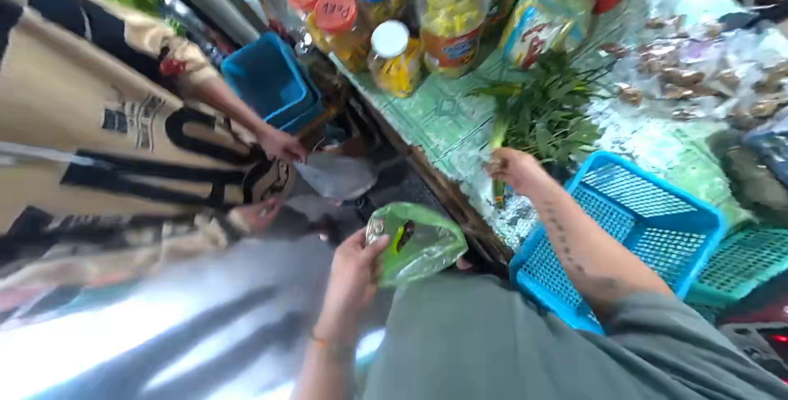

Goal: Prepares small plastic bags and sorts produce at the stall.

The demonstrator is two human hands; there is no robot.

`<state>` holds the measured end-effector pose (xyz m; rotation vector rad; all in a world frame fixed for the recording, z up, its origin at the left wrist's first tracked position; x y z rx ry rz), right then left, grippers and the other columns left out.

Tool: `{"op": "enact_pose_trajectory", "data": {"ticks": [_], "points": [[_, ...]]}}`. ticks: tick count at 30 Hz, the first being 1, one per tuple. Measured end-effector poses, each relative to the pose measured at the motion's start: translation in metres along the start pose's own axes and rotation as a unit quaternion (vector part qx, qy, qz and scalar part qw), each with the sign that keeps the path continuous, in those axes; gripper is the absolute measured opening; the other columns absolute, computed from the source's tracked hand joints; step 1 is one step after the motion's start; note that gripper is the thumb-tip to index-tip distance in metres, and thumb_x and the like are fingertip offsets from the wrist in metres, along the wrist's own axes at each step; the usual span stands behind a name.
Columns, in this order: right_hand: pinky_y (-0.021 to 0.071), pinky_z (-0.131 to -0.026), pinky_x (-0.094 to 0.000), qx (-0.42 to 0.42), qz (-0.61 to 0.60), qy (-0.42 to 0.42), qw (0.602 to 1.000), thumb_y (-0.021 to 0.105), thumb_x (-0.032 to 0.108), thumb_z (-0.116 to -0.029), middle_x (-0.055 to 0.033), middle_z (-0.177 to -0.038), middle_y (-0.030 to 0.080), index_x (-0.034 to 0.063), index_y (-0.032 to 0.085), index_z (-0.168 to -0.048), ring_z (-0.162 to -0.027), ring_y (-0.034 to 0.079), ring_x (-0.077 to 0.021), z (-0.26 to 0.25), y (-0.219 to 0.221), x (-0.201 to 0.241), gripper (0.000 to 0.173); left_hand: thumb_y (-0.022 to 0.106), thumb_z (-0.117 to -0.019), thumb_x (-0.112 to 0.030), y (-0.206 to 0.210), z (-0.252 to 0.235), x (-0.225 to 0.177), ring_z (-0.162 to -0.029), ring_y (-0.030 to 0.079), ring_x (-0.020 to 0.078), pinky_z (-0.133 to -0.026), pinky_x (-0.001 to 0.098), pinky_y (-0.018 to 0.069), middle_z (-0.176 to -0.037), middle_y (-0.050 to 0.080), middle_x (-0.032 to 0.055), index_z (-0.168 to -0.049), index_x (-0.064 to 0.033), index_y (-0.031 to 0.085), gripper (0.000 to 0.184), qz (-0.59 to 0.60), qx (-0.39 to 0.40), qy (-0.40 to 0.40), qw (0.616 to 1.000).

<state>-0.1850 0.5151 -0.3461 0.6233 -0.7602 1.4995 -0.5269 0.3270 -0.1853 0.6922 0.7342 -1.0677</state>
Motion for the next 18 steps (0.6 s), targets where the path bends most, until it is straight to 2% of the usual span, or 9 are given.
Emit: {"op": "enact_pose_trajectory", "data": {"ticks": [3, 5, 6, 8, 10, 13, 15, 16, 18], "points": [[0.0609, -0.084, -0.0251, 0.080, -0.342, 0.072, 0.933, 0.044, 0.036, -0.1108, 0.0006, -0.108, 0.070, 0.0156, 0.054, -0.126, -0.093, 0.072, -0.0101, 0.063, 0.032, -0.017, 0.028, 0.054, -0.1038, -0.006, -0.020, 0.003, 0.014, -0.051, 0.051, 0.0067, -0.047, 0.0217, 0.0452, -0.070, 0.061, 0.0038, -0.112, 0.0013, 0.068, 0.017, 0.031, -0.054, -0.021, 0.998], [0.0607, -0.081, -0.0223, 0.153, -0.393, 0.064, 0.905, 0.035, 0.040, -0.1126, 0.0031, -0.103, 0.070, 0.0182, 0.059, -0.122, -0.089, 0.071, -0.0066, 0.101, 0.060, -0.015, 0.034, 0.054, -0.1055, -0.010, -0.026, -0.001, 0.023, -0.048, 0.046, 0.0056, -0.045, 0.0208, 0.0412, -0.065, 0.057, 0.0022, -0.105, 0.0009, 0.071, 0.020, 0.034, -0.073, -0.009, 0.997], [0.0609, -0.085, -0.0253, 0.202, -0.397, 0.044, 0.894, 0.032, 0.039, -0.1129, 0.0031, -0.103, 0.069, 0.0192, 0.060, -0.122, -0.092, 0.071, -0.0077, 0.118, 0.074, -0.011, 0.036, 0.056, -0.1053, -0.011, -0.028, -0.003, 0.025, -0.047, 0.046, 0.0056, -0.044, 0.0209, 0.0410, -0.064, 0.058, 0.0022, -0.104, 0.0002, 0.072, 0.020, 0.019, -0.084, 0.007, 0.996], [0.0598, -0.094, -0.0343, 0.283, -0.378, 0.006, 0.881, 0.043, 0.034, -0.1106, 0.0012, -0.106, 0.071, 0.0229, 0.064, -0.120, -0.100, 0.071, -0.0133, 0.150, 0.100, -0.001, 0.026, 0.059, -0.1047, -0.015, -0.029, -0.003, 0.022, -0.048, 0.047, 0.0061, -0.045, 0.0220, 0.0419, -0.065, 0.060, 0.0014, -0.105, -0.0026, 0.074, 0.020, -0.049, -0.096, 0.058, 0.992], [0.0587, -0.096, -0.0402, 0.325, -0.305, -0.053, 0.893, 0.060, 0.025, -0.1038, -0.0037, -0.111, 0.074, 0.0201, 0.067, -0.116, -0.104, 0.071, -0.0192, 0.175, 0.122, 0.009, 0.015, 0.058, -0.1055, -0.019, -0.025, 0.000, 0.017, -0.053, 0.056, 0.0067, -0.051, 0.0238, 0.0497, -0.071, 0.066, 0.0004, -0.108, -0.0079, 0.076, 0.021, -0.122, -0.084, 0.109, 0.983], [0.0611, -0.093, -0.0391, 0.322, -0.049, -0.239, 0.915, 0.064, 0.006, -0.0990, -0.0085, -0.114, 0.075, 0.0031, 0.069, -0.117, -0.103, 0.072, -0.0188, 0.199, 0.158, 0.023, 0.019, 0.053, -0.1080, -0.022, -0.010, 0.004, 0.014, -0.053, 0.054, 0.0070, -0.051, 0.0241, 0.0489, -0.068, 0.062, -0.0008, -0.112, -0.0091, 0.075, 0.026, -0.129, -0.042, 0.134, 0.982], [0.0599, -0.097, -0.0339, 0.307, 0.141, -0.343, 0.877, 0.068, 0.014, -0.0989, -0.0055, -0.117, 0.074, 0.0028, 0.070, -0.120, -0.107, 0.071, -0.0120, 0.207, 0.188, 0.011, 0.024, 0.049, -0.1094, -0.022, -0.004, 0.008, 0.013, -0.050, 0.049, 0.0067, -0.047, 0.0235, 0.0459, -0.063, 0.056, -0.0015, -0.113, -0.0077, 0.075, 0.029, -0.088, -0.033, 0.112, 0.989], [0.0542, -0.105, -0.0353, 0.308, 0.238, -0.350, 0.852, 0.065, 0.023, -0.1012, -0.0065, -0.122, 0.072, 0.0048, 0.069, -0.124, -0.115, 0.068, -0.0132, 0.203, 0.202, -0.005, 0.030, 0.047, -0.1099, -0.022, -0.002, 0.010, 0.011, -0.048, 0.047, 0.0061, -0.046, 0.0228, 0.0447, -0.062, 0.054, -0.0023, -0.114, -0.0072, 0.074, 0.031, -0.057, -0.035, 0.101, 0.993], [0.0422, -0.116, -0.0470, 0.335, 0.410, -0.289, 0.798, 0.054, 0.032, -0.1072, -0.0156, -0.141, 0.062, 0.0054, 0.062, -0.139, -0.134, 0.057, -0.0274, 0.179, 0.226, -0.045, 0.042, 0.044, -0.1109, -0.025, 0.003, 0.013, 0.010, -0.047, 0.050, 0.0060, -0.043, 0.0222, 0.0465, -0.065, 0.059, -0.0003, -0.117, -0.0063, 0.072, 0.034, 0.015, -0.028, 0.082, 0.996]]}}
Point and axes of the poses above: each hand's wrist, its own z-axis away from the middle knuckle, its own y-axis out of the palm, x = y × z, the point moved 10 cm from there along -z, towards the middle knuckle
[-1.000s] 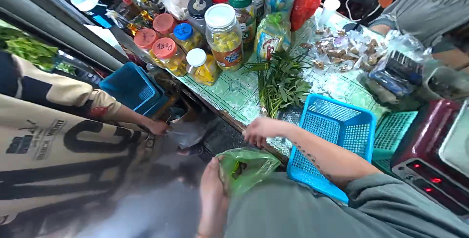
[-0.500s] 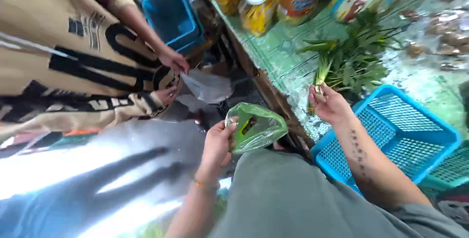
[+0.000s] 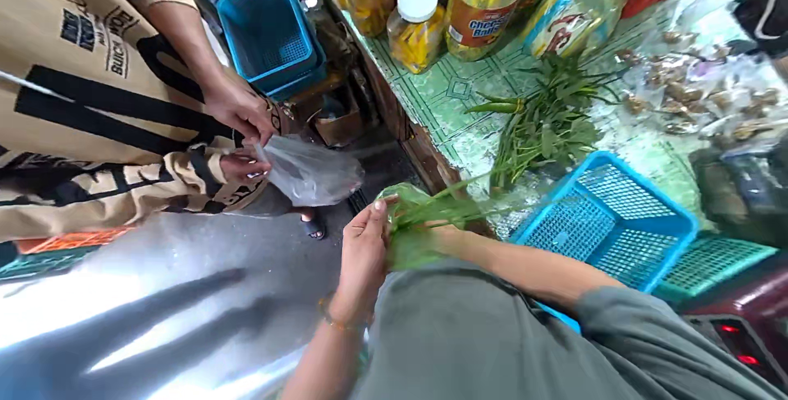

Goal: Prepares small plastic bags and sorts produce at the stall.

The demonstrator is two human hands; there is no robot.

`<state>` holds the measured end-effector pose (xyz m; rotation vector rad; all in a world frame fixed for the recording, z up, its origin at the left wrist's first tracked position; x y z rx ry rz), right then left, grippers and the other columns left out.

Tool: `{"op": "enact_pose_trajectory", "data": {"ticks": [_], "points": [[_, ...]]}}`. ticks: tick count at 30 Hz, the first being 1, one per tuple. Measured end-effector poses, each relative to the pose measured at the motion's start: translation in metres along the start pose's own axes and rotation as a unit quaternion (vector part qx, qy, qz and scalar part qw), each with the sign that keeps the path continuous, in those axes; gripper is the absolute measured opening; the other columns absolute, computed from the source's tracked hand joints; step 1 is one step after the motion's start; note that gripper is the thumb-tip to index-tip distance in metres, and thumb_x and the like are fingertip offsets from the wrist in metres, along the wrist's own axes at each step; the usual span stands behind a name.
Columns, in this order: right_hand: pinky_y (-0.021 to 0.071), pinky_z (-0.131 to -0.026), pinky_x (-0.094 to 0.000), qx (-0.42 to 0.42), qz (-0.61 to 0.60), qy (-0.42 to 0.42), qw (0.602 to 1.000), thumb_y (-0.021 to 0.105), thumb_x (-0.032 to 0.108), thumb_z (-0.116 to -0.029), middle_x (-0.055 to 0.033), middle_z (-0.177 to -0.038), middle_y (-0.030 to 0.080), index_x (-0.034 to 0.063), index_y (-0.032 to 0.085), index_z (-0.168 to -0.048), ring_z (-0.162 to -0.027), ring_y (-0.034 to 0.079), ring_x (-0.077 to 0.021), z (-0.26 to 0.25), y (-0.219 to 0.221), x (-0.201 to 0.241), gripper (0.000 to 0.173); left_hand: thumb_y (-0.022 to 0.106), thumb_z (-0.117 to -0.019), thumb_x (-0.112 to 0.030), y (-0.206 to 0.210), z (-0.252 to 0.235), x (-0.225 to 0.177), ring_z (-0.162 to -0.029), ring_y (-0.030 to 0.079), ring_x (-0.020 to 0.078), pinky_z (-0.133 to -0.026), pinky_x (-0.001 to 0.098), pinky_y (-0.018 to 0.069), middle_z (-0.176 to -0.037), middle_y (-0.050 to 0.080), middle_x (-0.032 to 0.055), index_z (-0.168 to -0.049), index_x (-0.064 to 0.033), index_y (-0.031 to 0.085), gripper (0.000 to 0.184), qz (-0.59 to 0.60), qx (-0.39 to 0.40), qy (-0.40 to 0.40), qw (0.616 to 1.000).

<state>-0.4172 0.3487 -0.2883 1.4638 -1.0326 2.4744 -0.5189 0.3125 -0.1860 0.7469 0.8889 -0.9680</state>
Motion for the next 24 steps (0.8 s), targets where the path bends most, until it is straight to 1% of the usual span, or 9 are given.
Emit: {"op": "enact_pose_trajectory", "data": {"ticks": [3, 6, 8, 11, 13, 15, 17, 19, 24], "points": [[0.0384, -0.119, -0.0472, 0.083, 0.012, 0.145, 0.986, 0.043, 0.016, -0.1111, -0.0208, -0.150, 0.052, -0.0014, 0.051, -0.146, -0.141, 0.049, -0.0327, -0.013, 0.026, -0.041, 0.040, 0.038, -0.1127, -0.028, 0.009, 0.003, 0.015, -0.046, 0.048, 0.0066, -0.041, 0.0226, 0.0449, -0.066, 0.057, 0.0000, -0.123, -0.0056, 0.068, 0.039, 0.047, -0.001, -0.032, 0.998], [0.0364, -0.117, -0.0606, 0.100, 0.117, 0.269, 0.951, 0.044, 0.005, -0.1062, -0.0295, -0.151, 0.048, -0.0083, 0.050, -0.144, -0.144, 0.044, -0.0447, 0.009, 0.029, -0.073, 0.041, 0.037, -0.1131, -0.028, 0.009, 0.004, 0.030, -0.044, 0.042, 0.0068, -0.040, 0.0223, 0.0411, -0.064, 0.051, -0.0004, -0.123, -0.0039, 0.068, 0.040, 0.074, -0.016, -0.055, 0.996], [0.0423, -0.111, -0.0648, 0.066, 0.180, 0.230, 0.954, 0.046, 0.011, -0.1063, -0.0317, -0.143, 0.054, -0.0079, 0.057, -0.137, -0.136, 0.052, -0.0466, 0.024, 0.015, -0.061, 0.037, 0.038, -0.1129, -0.027, -0.003, 0.005, 0.033, -0.043, 0.042, 0.0049, -0.039, 0.0204, 0.0406, -0.065, 0.054, -0.0011, -0.119, -0.0042, 0.068, 0.039, 0.077, -0.028, -0.050, 0.995], [0.0480, -0.105, -0.0595, 0.194, 0.085, 0.071, 0.975, 0.057, 0.021, -0.1058, -0.0243, -0.133, 0.063, -0.0017, 0.064, -0.132, -0.123, 0.062, -0.0391, 0.042, -0.019, -0.002, 0.035, 0.038, -0.1126, -0.025, -0.022, 0.008, 0.036, -0.040, 0.039, 0.0021, -0.036, 0.0180, 0.0367, -0.062, 0.052, -0.0031, -0.113, -0.0030, 0.069, 0.038, 0.084, -0.039, -0.062, 0.994], [0.0572, -0.100, -0.0454, 0.146, -0.118, 0.038, 0.981, 0.053, 0.023, -0.1078, -0.0139, -0.121, 0.072, 0.0026, 0.068, -0.130, -0.108, 0.072, -0.0247, 0.056, -0.070, 0.014, 0.033, 0.037, -0.1128, -0.025, -0.029, 0.013, 0.041, -0.040, 0.039, 0.0018, -0.036, 0.0175, 0.0366, -0.061, 0.052, -0.0033, -0.110, -0.0023, 0.070, 0.040, 0.101, -0.045, -0.086, 0.990], [0.0615, -0.085, -0.0469, -0.014, -0.154, 0.166, 0.974, 0.050, 0.037, -0.1089, -0.0117, -0.108, 0.075, 0.0073, 0.069, -0.127, -0.093, 0.074, -0.0247, 0.065, -0.135, -0.047, 0.040, 0.036, -0.1130, -0.025, -0.025, 0.017, 0.045, -0.039, 0.037, 0.0017, -0.035, 0.0176, 0.0349, -0.058, 0.049, -0.0037, -0.108, -0.0015, 0.070, 0.042, 0.120, -0.044, -0.103, 0.986], [0.0550, -0.088, -0.0666, -0.161, -0.032, 0.362, 0.918, 0.056, 0.059, -0.1007, -0.0258, -0.112, 0.071, 0.0022, 0.066, -0.129, -0.101, 0.070, -0.0426, 0.082, -0.190, -0.142, 0.064, 0.037, -0.1129, -0.025, -0.015, 0.019, 0.050, -0.038, 0.036, 0.0027, -0.035, 0.0184, 0.0346, -0.057, 0.048, -0.0032, -0.108, -0.0007, 0.070, 0.042, 0.129, -0.035, -0.113, 0.985], [0.0496, -0.095, -0.0699, -0.169, -0.002, 0.491, 0.855, 0.053, 0.071, -0.0962, -0.0328, -0.124, 0.065, -0.0054, 0.063, -0.130, -0.113, 0.065, -0.0486, 0.101, -0.191, -0.214, 0.084, 0.038, -0.1127, -0.025, -0.004, 0.022, 0.053, -0.039, 0.036, 0.0032, -0.035, 0.0190, 0.0350, -0.058, 0.048, -0.0029, -0.110, -0.0009, 0.070, 0.040, 0.121, -0.018, -0.114, 0.986], [0.0463, -0.103, -0.0655, -0.212, -0.018, 0.517, 0.829, 0.069, 0.060, -0.0920, -0.0314, -0.132, 0.061, -0.0077, 0.065, -0.124, -0.123, 0.060, -0.0457, 0.098, -0.179, -0.218, 0.075, 0.039, -0.1123, -0.023, 0.009, 0.020, 0.054, -0.039, 0.037, 0.0025, -0.035, 0.0187, 0.0355, -0.058, 0.050, -0.0025, -0.110, -0.0007, 0.071, 0.039, 0.098, 0.001, -0.103, 0.990]]}}
Point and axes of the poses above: each hand's wrist, its own z-axis away from the middle knuckle, its own y-axis out of the palm, x = y × z, the point moved 10 cm from there along -z, towards the middle knuckle
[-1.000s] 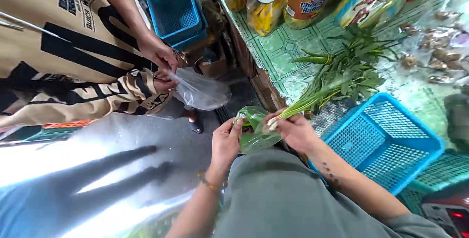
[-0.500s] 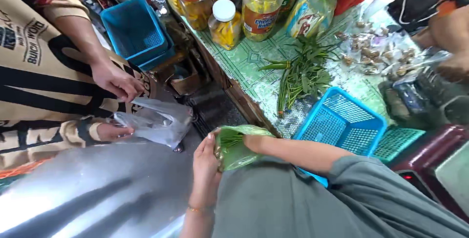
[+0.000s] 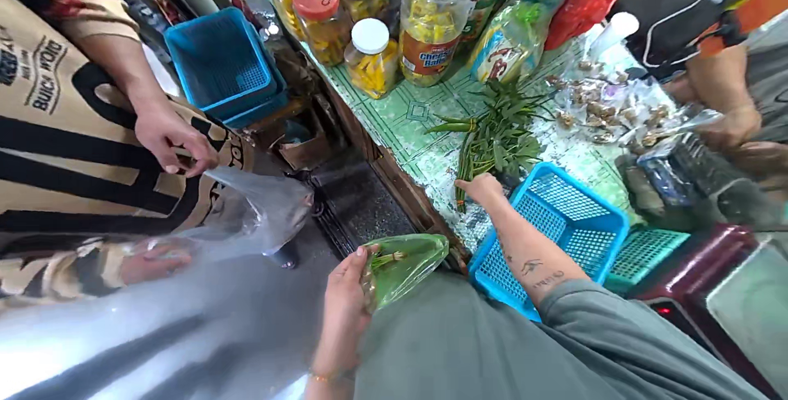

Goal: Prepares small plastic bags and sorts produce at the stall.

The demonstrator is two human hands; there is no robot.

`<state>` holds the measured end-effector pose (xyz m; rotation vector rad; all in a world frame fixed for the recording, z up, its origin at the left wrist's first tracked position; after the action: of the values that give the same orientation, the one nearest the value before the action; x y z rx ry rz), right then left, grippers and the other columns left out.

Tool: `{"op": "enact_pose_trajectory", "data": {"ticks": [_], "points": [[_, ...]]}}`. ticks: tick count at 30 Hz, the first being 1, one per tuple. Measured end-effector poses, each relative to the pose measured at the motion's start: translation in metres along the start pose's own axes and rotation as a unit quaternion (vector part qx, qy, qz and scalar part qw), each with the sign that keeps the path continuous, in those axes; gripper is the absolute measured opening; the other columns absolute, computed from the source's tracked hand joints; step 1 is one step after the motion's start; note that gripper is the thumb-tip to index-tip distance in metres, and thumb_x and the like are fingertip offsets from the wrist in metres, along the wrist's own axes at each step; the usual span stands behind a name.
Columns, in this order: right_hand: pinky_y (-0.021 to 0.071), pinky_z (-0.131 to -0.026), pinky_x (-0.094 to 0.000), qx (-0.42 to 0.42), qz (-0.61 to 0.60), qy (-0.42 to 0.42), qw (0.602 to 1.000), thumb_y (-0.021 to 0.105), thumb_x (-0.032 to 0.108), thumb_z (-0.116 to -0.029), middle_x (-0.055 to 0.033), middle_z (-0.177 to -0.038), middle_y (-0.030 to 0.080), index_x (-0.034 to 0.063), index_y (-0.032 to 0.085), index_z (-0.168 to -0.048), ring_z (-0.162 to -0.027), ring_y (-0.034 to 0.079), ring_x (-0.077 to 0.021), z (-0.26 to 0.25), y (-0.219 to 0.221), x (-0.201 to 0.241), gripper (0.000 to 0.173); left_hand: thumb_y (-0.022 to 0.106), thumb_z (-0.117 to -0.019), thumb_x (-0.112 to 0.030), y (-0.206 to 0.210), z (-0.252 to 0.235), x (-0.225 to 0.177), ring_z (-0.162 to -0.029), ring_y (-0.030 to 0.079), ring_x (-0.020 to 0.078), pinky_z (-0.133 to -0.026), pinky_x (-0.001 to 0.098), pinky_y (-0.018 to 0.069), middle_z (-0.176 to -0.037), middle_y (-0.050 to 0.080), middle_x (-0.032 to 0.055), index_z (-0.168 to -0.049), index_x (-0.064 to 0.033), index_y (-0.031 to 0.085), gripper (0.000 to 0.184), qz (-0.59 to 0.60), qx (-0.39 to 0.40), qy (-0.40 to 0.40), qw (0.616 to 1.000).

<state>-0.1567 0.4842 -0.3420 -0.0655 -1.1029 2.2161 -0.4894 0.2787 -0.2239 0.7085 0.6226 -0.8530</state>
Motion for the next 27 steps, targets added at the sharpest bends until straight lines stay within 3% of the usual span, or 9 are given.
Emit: {"op": "enact_pose_trajectory", "data": {"ticks": [2, 5, 7, 9, 11, 14, 19, 23, 27], "points": [[0.0491, -0.098, -0.0672, -0.004, -0.036, 0.007, 0.999, 0.072, 0.054, -0.0902, -0.0301, -0.124, 0.066, -0.0062, 0.069, -0.117, -0.118, 0.064, -0.0456, -0.012, 0.002, -0.004, 0.066, 0.039, -0.1123, -0.024, -0.002, -0.001, -0.002, -0.038, 0.038, 0.0026, -0.035, 0.0186, 0.0362, -0.057, 0.050, -0.0031, -0.110, -0.0013, 0.071, 0.039, -0.011, -0.005, 0.002, 1.000], [0.0565, -0.090, -0.0552, 0.060, -0.305, 0.061, 0.949, 0.072, 0.028, -0.0922, -0.0260, -0.124, 0.064, -0.0056, 0.058, -0.132, -0.108, 0.066, -0.0366, -0.040, 0.012, -0.023, 0.054, 0.039, -0.1122, -0.024, -0.008, 0.000, -0.014, -0.039, 0.038, 0.0020, -0.035, 0.0179, 0.0358, -0.057, 0.050, -0.0035, -0.108, -0.0017, 0.071, 0.039, -0.021, -0.011, 0.025, 0.999], [0.0597, -0.073, -0.0373, 0.108, -0.524, 0.093, 0.840, 0.059, 0.016, -0.0979, -0.0162, -0.110, 0.064, 0.0029, 0.050, -0.134, -0.086, 0.068, -0.0231, -0.028, 0.008, -0.016, 0.040, 0.039, -0.1121, -0.023, -0.012, 0.001, -0.021, -0.039, 0.040, 0.0018, -0.036, 0.0177, 0.0373, -0.059, 0.053, -0.0028, -0.107, -0.0014, 0.072, 0.040, -0.020, -0.014, 0.040, 0.999], [0.0539, -0.055, -0.0219, 0.166, -0.703, 0.124, 0.681, 0.049, 0.024, -0.1030, -0.0042, -0.085, 0.060, 0.0118, 0.053, -0.113, -0.063, 0.061, -0.0100, -0.009, 0.000, 0.002, 0.016, 0.038, -0.1122, -0.023, -0.014, 0.002, -0.023, -0.040, 0.042, 0.0017, -0.036, 0.0177, 0.0388, -0.060, 0.055, -0.0020, -0.108, -0.0014, 0.071, 0.040, -0.011, -0.013, 0.047, 0.999], [0.0490, -0.045, -0.0159, 0.240, -0.800, 0.097, 0.542, 0.046, 0.040, -0.1056, 0.0012, -0.071, 0.055, 0.0128, 0.054, -0.099, -0.049, 0.055, -0.0044, 0.001, -0.017, 0.017, 0.029, 0.038, -0.1123, -0.023, -0.013, -0.002, -0.020, -0.039, 0.041, 0.0020, -0.035, 0.0180, 0.0382, -0.059, 0.055, -0.0020, -0.108, -0.0017, 0.071, 0.040, -0.009, -0.011, 0.048, 0.999], [0.0481, -0.045, -0.0132, 0.313, -0.831, -0.078, 0.453, 0.041, 0.046, -0.1082, 0.0037, -0.070, 0.056, 0.0112, 0.058, -0.104, -0.048, 0.053, -0.0018, 0.028, -0.074, 0.035, 0.039, 0.041, -0.1117, -0.023, -0.007, -0.006, -0.026, -0.041, 0.043, 0.0025, -0.037, 0.0186, 0.0398, -0.062, 0.056, -0.0025, -0.110, -0.0026, 0.072, 0.037, -0.048, -0.009, 0.068, 0.997], [0.0567, -0.066, -0.0221, 0.288, -0.717, -0.294, 0.563, 0.036, 0.039, -0.1116, 0.0067, -0.083, 0.060, 0.0208, 0.062, -0.110, -0.070, 0.062, -0.0053, 0.136, -0.120, 0.060, 0.032, 0.047, -0.1099, -0.023, 0.004, -0.003, -0.049, -0.048, 0.046, 0.0043, -0.044, 0.0208, 0.0428, -0.067, 0.058, -0.0023, -0.113, -0.0050, 0.072, 0.032, -0.122, 0.002, 0.086, 0.989], [0.0643, -0.075, -0.0385, 0.224, -0.591, -0.410, 0.658, 0.063, 0.042, -0.1011, 0.0094, -0.082, 0.066, 0.0318, 0.064, -0.108, -0.073, 0.068, -0.0107, 0.222, -0.082, 0.093, 0.013, 0.047, -0.1104, -0.026, 0.015, -0.001, -0.053, -0.046, 0.044, 0.0045, -0.043, 0.0200, 0.0424, -0.061, 0.050, -0.0020, -0.116, -0.0067, 0.073, 0.032, -0.085, 0.048, 0.052, 0.994], [0.0636, -0.081, -0.0401, 0.152, -0.380, -0.592, 0.695, 0.060, 0.018, -0.1034, -0.0039, -0.091, 0.074, 0.0069, 0.064, -0.108, -0.084, 0.073, -0.0166, 0.257, -0.004, 0.121, 0.012, 0.042, -0.1115, -0.028, 0.041, 0.009, -0.064, -0.053, 0.055, 0.0083, -0.050, 0.0239, 0.0521, -0.072, 0.062, 0.0045, -0.121, -0.0065, 0.072, 0.037, -0.046, 0.095, 0.056, 0.993]]}}
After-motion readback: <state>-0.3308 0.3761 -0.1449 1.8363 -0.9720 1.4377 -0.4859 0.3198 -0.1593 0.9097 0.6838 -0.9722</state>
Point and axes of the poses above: each hand's wrist, its own z-axis away from the middle knuckle, its own y-axis out of the palm, x = y × z, the point moved 10 cm from there along -z, towards the middle knuckle
